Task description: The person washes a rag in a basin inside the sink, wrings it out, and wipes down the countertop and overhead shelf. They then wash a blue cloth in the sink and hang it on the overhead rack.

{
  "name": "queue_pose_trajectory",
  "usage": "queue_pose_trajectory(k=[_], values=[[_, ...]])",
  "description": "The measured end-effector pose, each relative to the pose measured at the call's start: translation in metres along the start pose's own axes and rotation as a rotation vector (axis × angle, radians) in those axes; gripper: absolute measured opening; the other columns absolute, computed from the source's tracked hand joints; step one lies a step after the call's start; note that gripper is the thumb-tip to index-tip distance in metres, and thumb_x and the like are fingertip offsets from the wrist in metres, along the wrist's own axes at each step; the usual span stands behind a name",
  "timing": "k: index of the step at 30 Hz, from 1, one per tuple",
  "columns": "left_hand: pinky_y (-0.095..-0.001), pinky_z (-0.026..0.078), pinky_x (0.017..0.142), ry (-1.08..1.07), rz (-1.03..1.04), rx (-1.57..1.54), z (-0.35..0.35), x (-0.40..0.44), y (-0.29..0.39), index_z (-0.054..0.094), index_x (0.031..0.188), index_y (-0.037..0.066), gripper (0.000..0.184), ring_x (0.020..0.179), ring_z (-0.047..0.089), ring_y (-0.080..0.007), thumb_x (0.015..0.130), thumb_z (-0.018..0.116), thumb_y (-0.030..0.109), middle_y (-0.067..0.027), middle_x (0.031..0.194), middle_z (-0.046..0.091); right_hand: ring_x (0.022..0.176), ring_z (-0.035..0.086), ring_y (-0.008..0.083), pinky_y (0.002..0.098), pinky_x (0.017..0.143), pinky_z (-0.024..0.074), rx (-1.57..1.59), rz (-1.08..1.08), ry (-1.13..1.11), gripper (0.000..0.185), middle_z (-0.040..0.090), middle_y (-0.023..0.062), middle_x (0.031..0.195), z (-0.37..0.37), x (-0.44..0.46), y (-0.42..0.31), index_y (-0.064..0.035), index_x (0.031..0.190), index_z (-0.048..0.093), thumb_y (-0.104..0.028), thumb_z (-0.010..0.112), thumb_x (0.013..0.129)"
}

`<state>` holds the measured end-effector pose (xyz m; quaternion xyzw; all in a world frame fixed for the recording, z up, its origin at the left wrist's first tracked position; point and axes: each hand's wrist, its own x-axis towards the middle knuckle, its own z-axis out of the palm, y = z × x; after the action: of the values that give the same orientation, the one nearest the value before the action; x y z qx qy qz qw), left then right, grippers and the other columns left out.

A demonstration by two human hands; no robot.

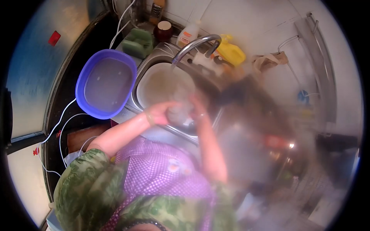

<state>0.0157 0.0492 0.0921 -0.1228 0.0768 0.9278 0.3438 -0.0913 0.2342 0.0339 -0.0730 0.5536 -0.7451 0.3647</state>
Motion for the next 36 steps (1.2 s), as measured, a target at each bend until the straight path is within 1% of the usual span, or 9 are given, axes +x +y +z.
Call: queue_pose_trajectory(k=[3,9,17,21,25,27,30,33,36], values=[[-0.0650,0.035,0.104,-0.045,-0.104,-0.112,0.022,-0.018,-0.006,0.047,0.136,0.010,0.057,0.124,0.051,-0.0357,0.088,0.072,0.028,-0.0128,0.133,0.055,0.116,0.056,0.0361,0.0452,0.100,0.0463,0.223,0.063,-0.112,0.063,0.054,0.0194,0.128,0.022,-0.003,-0.020,-0.0077,0.134,0.043,-0.029,0.071,0.081],[-0.0520,0.045,0.097,-0.098,-0.079,-0.058,0.046,-0.047,-0.014,0.050,0.132,0.010,0.054,0.116,0.056,-0.0253,0.087,0.074,0.027,-0.0083,0.123,0.059,0.107,0.056,0.0296,0.0409,0.093,0.0484,0.225,-0.019,0.016,0.047,0.056,0.0126,0.113,0.061,-0.028,-0.056,-0.0110,0.114,0.050,-0.022,0.074,0.075],[-0.0312,0.052,0.088,0.243,-0.008,0.460,0.066,-0.026,-0.012,0.060,0.125,0.007,0.036,0.108,0.060,-0.0153,0.092,0.065,0.022,-0.0041,0.121,0.062,0.089,0.058,0.0186,0.0327,0.077,0.0488,-0.528,0.036,-0.071,0.032,0.058,0.0071,0.093,0.036,0.009,-0.066,-0.0084,0.100,0.053,-0.013,0.072,0.075],[-0.0282,0.051,0.083,0.393,0.040,0.500,0.013,0.019,-0.025,0.062,0.121,0.007,0.034,0.102,0.061,-0.0146,0.094,0.061,0.027,-0.0031,0.111,0.065,0.084,0.060,0.0182,0.0320,0.076,0.0496,-1.012,-0.086,-0.036,0.032,0.061,0.0059,0.091,0.019,0.039,-0.020,-0.0039,0.101,0.057,-0.013,0.071,0.074],[-0.0285,0.051,0.064,0.592,0.405,0.656,-0.107,0.118,-0.046,0.066,0.102,0.004,0.032,0.080,0.066,-0.0160,0.074,0.078,0.015,-0.0050,0.095,0.069,0.084,0.062,0.0202,0.0329,0.077,0.0504,-1.414,-0.191,0.173,0.035,0.063,0.0060,0.092,0.024,0.056,0.021,-0.0021,0.102,0.060,-0.016,0.072,0.073],[-0.0277,0.051,0.062,0.758,0.531,0.799,-0.123,0.140,-0.044,0.067,0.098,0.003,0.028,0.078,0.065,-0.0159,0.074,0.078,0.013,-0.0051,0.091,0.069,0.089,0.063,0.0219,0.0342,0.080,0.0503,-1.434,-0.224,0.285,0.036,0.065,0.0082,0.094,0.036,0.055,0.023,-0.0029,0.103,0.060,-0.019,0.072,0.073],[-0.0262,0.051,0.062,0.547,0.397,0.847,-0.070,0.091,-0.031,0.066,0.099,0.003,0.029,0.075,0.065,-0.0162,0.073,0.077,0.009,-0.0063,0.092,0.069,0.104,0.061,0.0261,0.0393,0.086,0.0500,-1.108,0.041,0.119,0.051,0.063,0.0115,0.113,0.033,0.043,-0.011,-0.0065,0.117,0.056,-0.030,0.073,0.075],[-0.0381,0.053,0.079,0.251,0.143,0.384,-0.006,0.018,-0.008,0.060,0.116,0.003,0.034,0.093,0.063,-0.0200,0.087,0.065,0.019,-0.0106,0.106,0.065,0.120,0.055,0.0307,0.0434,0.094,0.0489,-0.362,0.163,0.081,0.077,0.053,0.0157,0.135,0.019,0.018,-0.043,-0.0115,0.137,0.045,-0.047,0.075,0.076],[-0.0467,0.051,0.086,-0.017,-0.044,-0.042,0.026,-0.002,-0.007,0.056,0.123,0.001,0.040,0.100,0.062,-0.0248,0.090,0.062,0.023,-0.0136,0.112,0.062,0.122,0.052,0.0357,0.0485,0.096,0.0479,0.041,0.061,-0.095,0.075,0.046,0.0162,0.141,0.054,-0.007,-0.057,-0.0144,0.141,0.041,-0.047,0.071,0.081]])
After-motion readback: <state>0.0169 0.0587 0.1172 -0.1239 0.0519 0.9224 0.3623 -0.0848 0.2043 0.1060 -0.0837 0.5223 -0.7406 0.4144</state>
